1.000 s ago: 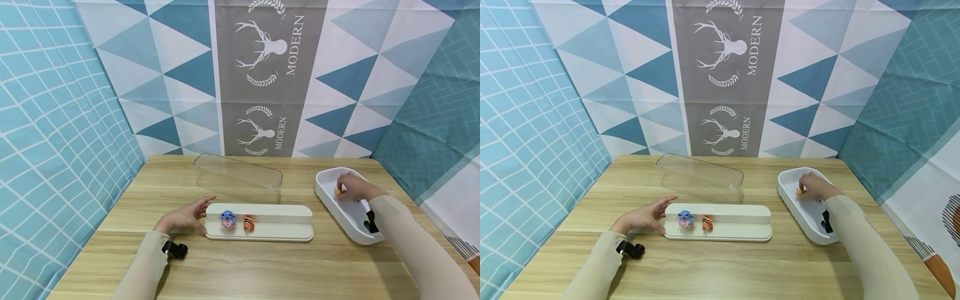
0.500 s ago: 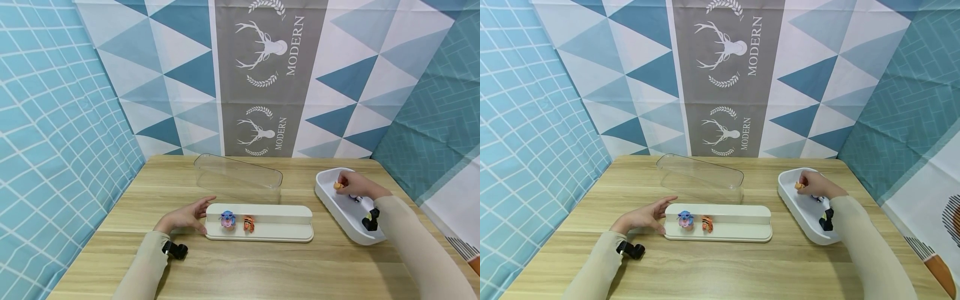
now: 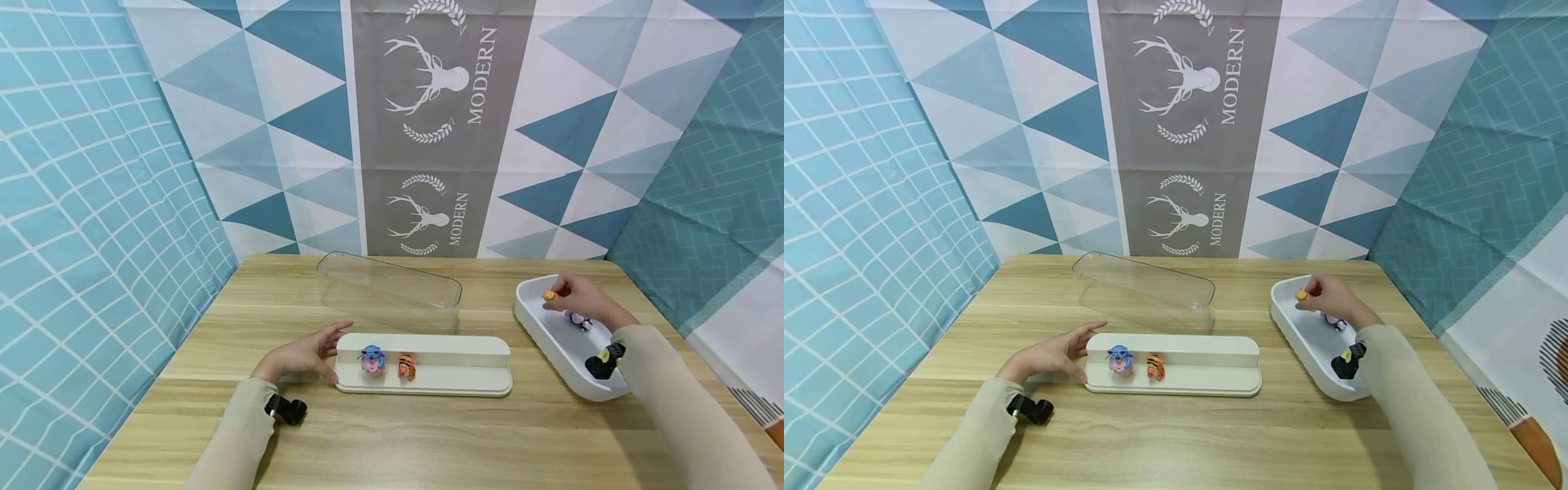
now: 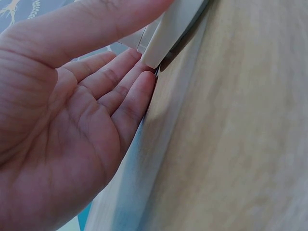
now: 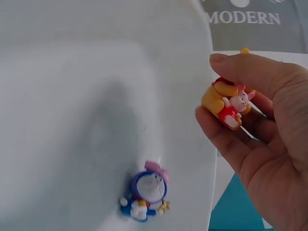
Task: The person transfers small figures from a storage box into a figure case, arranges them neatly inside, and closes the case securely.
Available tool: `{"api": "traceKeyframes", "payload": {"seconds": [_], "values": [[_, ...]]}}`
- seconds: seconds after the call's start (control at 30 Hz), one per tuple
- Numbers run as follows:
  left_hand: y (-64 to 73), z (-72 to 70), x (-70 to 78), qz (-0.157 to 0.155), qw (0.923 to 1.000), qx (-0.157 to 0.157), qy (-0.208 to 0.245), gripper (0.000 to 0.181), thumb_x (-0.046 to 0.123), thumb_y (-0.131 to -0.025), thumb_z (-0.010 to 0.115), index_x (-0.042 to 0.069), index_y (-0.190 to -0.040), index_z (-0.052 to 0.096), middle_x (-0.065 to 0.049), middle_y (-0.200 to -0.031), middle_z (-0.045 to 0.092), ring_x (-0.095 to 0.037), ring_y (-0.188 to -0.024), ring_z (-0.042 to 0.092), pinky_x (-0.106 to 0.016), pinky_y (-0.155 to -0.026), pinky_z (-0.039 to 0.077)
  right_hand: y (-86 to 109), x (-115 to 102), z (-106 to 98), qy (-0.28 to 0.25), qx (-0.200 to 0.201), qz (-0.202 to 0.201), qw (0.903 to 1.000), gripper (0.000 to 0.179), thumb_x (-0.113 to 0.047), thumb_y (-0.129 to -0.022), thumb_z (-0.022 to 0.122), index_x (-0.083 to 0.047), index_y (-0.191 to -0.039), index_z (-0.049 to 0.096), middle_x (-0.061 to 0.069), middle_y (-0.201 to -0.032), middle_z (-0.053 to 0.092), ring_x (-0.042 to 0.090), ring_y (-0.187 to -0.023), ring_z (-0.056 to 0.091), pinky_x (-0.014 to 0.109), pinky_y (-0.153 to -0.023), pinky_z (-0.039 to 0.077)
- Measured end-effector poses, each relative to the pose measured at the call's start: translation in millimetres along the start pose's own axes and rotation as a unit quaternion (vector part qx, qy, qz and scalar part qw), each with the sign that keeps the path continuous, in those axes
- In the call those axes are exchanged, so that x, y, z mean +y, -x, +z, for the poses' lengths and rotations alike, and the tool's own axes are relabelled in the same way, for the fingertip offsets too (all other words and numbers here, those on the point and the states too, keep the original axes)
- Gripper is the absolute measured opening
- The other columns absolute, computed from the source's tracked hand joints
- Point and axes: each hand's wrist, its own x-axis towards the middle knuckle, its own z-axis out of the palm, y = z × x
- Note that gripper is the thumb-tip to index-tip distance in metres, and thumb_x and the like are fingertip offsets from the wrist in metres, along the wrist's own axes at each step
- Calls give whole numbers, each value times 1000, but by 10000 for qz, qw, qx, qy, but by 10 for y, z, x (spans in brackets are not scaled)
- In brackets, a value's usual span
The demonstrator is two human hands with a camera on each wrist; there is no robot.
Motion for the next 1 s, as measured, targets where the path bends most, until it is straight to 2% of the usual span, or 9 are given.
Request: {"api": "traceKeyframes", "payload": {"seconds": [0.17, 0.33, 0.5, 0.7, 0.8, 0.93, 1.0], "values": [[-2, -3, -2, 6, 10000, 11, -23, 113, -13, -76, 78, 0, -158, 2, -34, -156, 20, -49, -143, 24, -48, -114, 31, 31, -63, -3, -484, 340, 297, 9978, 39, -20, -85, 81, 3, -101, 55, 13, -93, 61, 25, -79, 58, 33, -67, 55], [3, 2, 5, 4, 10000, 31, -42, 113, -12, -76, 78, 0, -158, 2, -34, -156, 21, -49, -143, 22, -49, -115, 28, 54, -137, -3, -1050, 468, 639, 9913, 43, -27, -87, 79, 2, -105, 52, 9, -94, 65, 31, -87, 64, 32, -70, 55], [5, 4, 5, -5, 10000, 42, -40, 113, -13, -75, 78, 0, -158, 2, -34, -156, 20, -49, -143, 22, -50, -115, 27, 59, -206, 17, -1656, 613, 828, 9808, 42, -23, -88, 79, 1, -106, 50, 4, -93, 64, 18, -81, 65, 22, -70, 55], [5, 4, -8, -21, 10000, 20, -23, 113, -12, -75, 79, 0, -158, 2, -34, -156, 21, -49, -143, 23, -46, -114, 32, 64, -283, 80, -2166, 834, 854, 9689, 39, -19, -88, 79, 2, -106, 50, -2, -88, 63, 8, -75, 64, 20, -70, 56], [2, 3, -11, -40, 10000, 1, -43, 113, -10, -76, 79, 1, -158, 2, -34, -156, 21, -49, -143, 24, -44, -114, 33, 75, -344, 113, -2952, 874, 789, 9481, 32, -11, -88, 77, 0, -103, 50, -5, -87, 62, 6, -75, 66, 19, -71, 56], [1, -3, -3, -76, 10000, 12, -44, 114, -9, -76, 80, 2, -159, 2, -33, -156, 20, -48, -143, 23, -45, -115, 31, 95, -455, 168, -4221, 955, 776, 8982, 25, 0, -86, 75, -5, -95, 52, -3, -89, 59, 7, -76, 65, 19, -71, 57], [0, -2, 4, -108, 9999, 33, -11, 115, -9, -75, 80, 3, -159, 3, -32, -157, 20, -47, -144, 22, -45, -115, 30, 106, -507, 199, -4602, 990, 732, 8792, 23, 5, -86, 73, -7, -91, 54, -3, -89, 58, 7, -77, 64, 19, -70, 57]]}}
